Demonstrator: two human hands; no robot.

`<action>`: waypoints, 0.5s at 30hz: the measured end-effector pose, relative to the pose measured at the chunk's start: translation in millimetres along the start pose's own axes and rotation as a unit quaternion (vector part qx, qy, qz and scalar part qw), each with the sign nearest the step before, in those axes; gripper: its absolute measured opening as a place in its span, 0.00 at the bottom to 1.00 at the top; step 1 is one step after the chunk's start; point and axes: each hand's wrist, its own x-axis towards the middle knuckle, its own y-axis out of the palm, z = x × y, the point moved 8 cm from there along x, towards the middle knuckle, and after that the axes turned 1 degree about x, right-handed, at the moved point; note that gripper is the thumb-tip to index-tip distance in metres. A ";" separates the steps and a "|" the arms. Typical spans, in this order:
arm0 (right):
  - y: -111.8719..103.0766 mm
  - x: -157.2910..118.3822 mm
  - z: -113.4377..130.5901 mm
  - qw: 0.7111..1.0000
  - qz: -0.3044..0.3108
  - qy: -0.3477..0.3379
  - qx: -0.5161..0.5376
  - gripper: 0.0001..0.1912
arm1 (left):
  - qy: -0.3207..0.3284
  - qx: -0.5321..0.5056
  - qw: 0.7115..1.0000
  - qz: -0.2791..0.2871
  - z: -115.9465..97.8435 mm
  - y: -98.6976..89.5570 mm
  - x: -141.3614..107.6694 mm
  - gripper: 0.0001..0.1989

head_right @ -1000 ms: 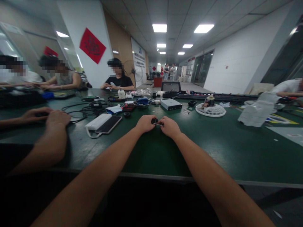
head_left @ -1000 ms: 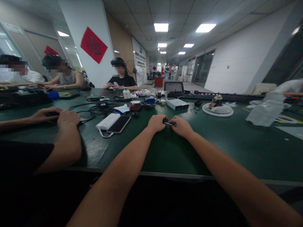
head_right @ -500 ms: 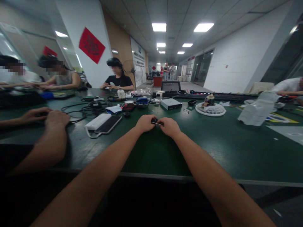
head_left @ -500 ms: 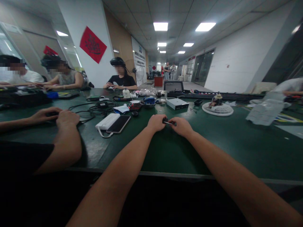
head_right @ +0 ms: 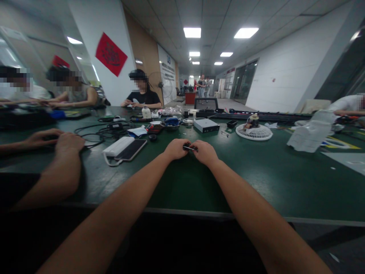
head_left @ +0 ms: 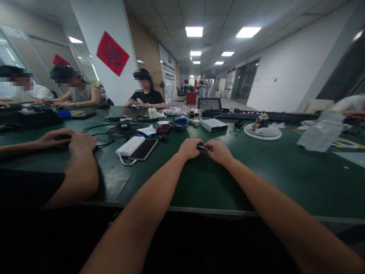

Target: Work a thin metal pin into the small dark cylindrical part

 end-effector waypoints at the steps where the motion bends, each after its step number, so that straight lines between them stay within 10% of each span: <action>1: 0.2 0.0 -0.2 1.000 0.000 -0.001 0.001 0.13 | 0.001 -0.002 1.000 -0.004 -0.3 -0.9 0.0 0.13; 15: 0.6 -0.9 1.1 1.000 0.001 -0.006 0.007 0.12 | 0.002 -0.020 1.000 -0.024 -2.4 -6.2 -0.7 0.12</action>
